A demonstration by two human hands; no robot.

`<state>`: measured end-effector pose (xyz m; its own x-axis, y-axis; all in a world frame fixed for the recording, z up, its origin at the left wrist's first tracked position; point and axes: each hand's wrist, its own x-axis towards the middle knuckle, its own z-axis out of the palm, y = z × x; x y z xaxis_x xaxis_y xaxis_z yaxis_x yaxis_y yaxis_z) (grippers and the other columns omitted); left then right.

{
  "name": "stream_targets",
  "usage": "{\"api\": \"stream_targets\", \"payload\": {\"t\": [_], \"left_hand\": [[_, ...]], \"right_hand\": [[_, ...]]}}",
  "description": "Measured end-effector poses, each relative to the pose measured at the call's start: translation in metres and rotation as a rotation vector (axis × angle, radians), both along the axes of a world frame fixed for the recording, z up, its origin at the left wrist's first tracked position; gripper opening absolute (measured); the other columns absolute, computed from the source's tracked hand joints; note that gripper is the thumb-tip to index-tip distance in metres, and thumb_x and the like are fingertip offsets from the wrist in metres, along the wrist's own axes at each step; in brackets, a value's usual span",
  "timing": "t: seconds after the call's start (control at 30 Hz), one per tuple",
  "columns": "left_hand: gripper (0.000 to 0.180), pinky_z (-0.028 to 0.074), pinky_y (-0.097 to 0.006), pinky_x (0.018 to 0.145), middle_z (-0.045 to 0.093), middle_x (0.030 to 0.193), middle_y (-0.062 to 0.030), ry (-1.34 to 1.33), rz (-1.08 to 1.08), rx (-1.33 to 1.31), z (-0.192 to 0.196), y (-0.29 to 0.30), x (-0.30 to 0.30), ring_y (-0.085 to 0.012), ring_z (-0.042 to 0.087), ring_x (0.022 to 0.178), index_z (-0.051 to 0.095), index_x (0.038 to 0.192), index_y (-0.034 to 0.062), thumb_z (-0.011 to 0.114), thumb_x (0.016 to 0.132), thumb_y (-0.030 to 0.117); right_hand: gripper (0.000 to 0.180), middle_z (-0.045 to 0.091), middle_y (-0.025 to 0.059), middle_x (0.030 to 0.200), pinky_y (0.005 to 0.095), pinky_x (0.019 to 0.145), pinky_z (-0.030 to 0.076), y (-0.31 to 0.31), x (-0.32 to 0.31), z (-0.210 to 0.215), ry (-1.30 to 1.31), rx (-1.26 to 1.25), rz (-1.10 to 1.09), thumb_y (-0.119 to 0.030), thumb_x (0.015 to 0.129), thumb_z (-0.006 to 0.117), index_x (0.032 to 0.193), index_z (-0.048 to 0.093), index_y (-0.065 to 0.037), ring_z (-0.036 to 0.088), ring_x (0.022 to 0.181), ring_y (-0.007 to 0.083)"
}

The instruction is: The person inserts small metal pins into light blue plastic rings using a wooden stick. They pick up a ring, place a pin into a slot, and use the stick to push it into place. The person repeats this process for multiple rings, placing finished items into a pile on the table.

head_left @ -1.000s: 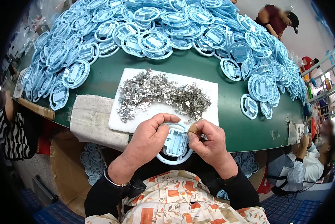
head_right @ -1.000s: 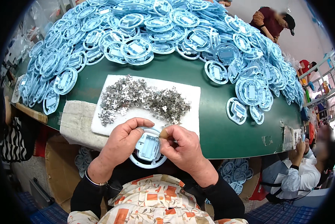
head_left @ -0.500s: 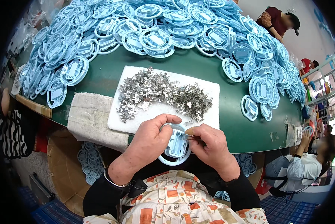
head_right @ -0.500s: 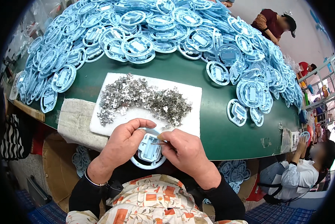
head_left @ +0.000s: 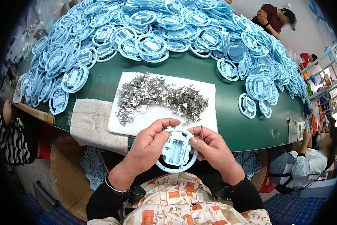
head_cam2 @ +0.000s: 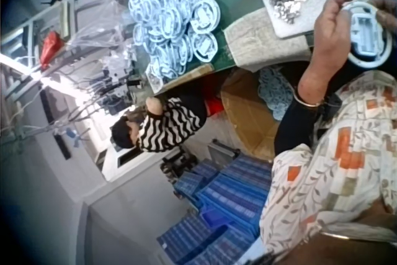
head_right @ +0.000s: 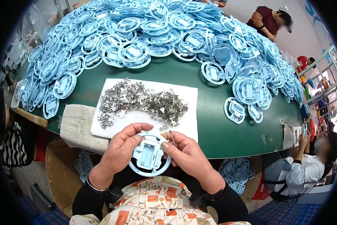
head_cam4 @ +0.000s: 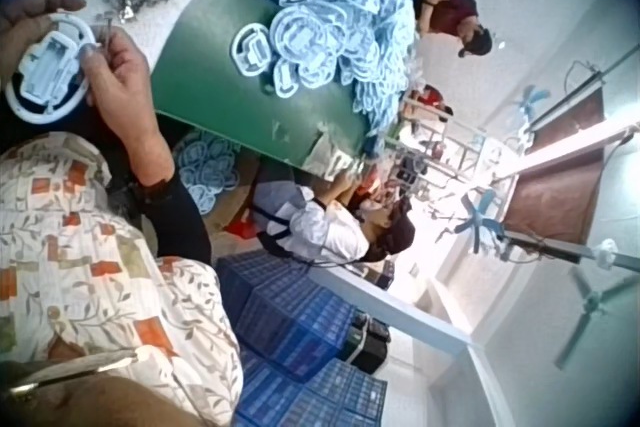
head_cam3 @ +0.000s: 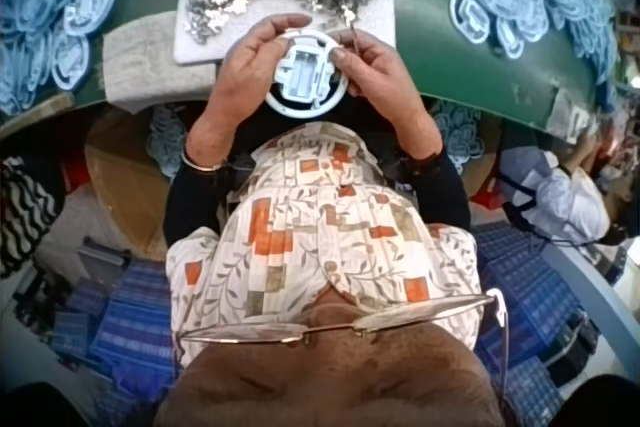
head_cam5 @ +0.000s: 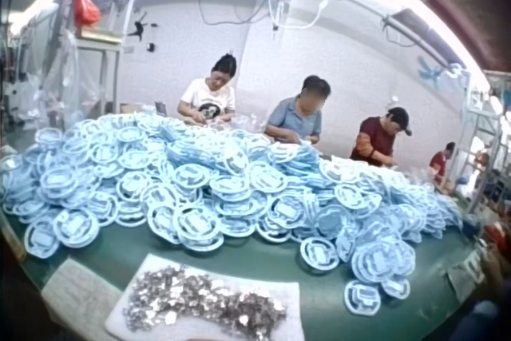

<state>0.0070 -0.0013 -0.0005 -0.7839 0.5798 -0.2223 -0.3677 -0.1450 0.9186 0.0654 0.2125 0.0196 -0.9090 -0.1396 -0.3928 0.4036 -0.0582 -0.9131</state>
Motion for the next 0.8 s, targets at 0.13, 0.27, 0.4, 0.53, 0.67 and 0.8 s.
{"api": "stream_targets", "payload": {"t": [0.13, 0.27, 0.4, 0.53, 0.67, 0.8], "left_hand": [[0.037, 0.050, -0.023, 0.083, 0.062, 0.111, -0.0062, 0.321, -0.117, -0.182, 0.002, -0.006, -0.004, -0.0088, 0.059, 0.095, 0.058, 0.133, -0.0045, 0.050, 0.098, 0.005], [0.039, 0.051, -0.028, 0.079, 0.063, 0.105, -0.0103, 0.572, -0.159, -0.296, 0.012, -0.004, -0.006, -0.0152, 0.061, 0.092, 0.062, 0.129, -0.0035, 0.060, 0.092, 0.006], [0.038, 0.051, -0.032, 0.081, 0.064, 0.107, -0.0130, 0.663, -0.288, -0.374, 0.016, -0.003, -0.009, -0.0179, 0.063, 0.092, 0.063, 0.126, -0.0038, 0.060, 0.089, 0.006], [0.041, 0.052, -0.032, 0.084, 0.064, 0.106, -0.0121, 0.597, -0.316, -0.323, 0.014, -0.004, -0.009, -0.0200, 0.064, 0.094, 0.054, 0.132, -0.0043, 0.054, 0.093, 0.008], [0.044, 0.052, -0.030, 0.083, 0.060, 0.116, -0.0139, 0.028, -0.179, 0.032, 0.002, -0.006, -0.003, -0.0191, 0.063, 0.097, 0.044, 0.139, -0.0048, 0.042, 0.101, 0.017], [0.051, 0.048, -0.031, 0.067, 0.056, 0.103, -0.0094, -0.502, -0.147, 0.683, -0.019, -0.013, 0.001, -0.0165, 0.053, 0.081, 0.041, 0.144, -0.0036, 0.042, 0.107, 0.031]], "right_hand": [[0.026, 0.062, -0.0025, 0.078, 0.0140, 0.049, 0.038, 0.002, 0.001, -0.002, -0.039, -0.063, -0.014, -0.023, 0.103, 0.062, 0.118, 0.061, -0.001, 0.049, 0.055, -0.0002], [0.029, 0.060, -0.0022, 0.077, 0.0168, 0.049, 0.038, 0.004, 0.003, -0.003, -0.066, -0.044, 0.022, -0.024, 0.103, 0.063, 0.121, 0.061, -0.002, 0.049, 0.056, 0.0019], [0.029, 0.060, -0.0025, 0.075, 0.0172, 0.048, 0.037, 0.006, 0.006, -0.002, -0.081, -0.036, 0.024, -0.025, 0.103, 0.062, 0.120, 0.061, -0.001, 0.048, 0.054, 0.0019], [0.032, 0.059, -0.0025, 0.073, 0.0176, 0.048, 0.037, 0.003, 0.005, 0.003, -0.049, -0.096, 0.013, -0.027, 0.104, 0.061, 0.120, 0.063, 0.000, 0.047, 0.053, 0.0021], [0.036, 0.059, -0.0009, 0.075, 0.0187, 0.049, 0.037, -0.002, -0.001, 0.012, 0.058, -0.304, -0.024, -0.028, 0.107, 0.054, 0.128, 0.061, 0.001, 0.046, 0.055, 0.0036], [0.034, 0.059, -0.0034, 0.076, 0.0203, 0.055, 0.040, -0.018, -0.007, -0.003, 0.303, -0.056, -0.055, -0.013, 0.099, 0.067, 0.130, 0.057, 0.000, 0.047, 0.061, 0.0028]]}}
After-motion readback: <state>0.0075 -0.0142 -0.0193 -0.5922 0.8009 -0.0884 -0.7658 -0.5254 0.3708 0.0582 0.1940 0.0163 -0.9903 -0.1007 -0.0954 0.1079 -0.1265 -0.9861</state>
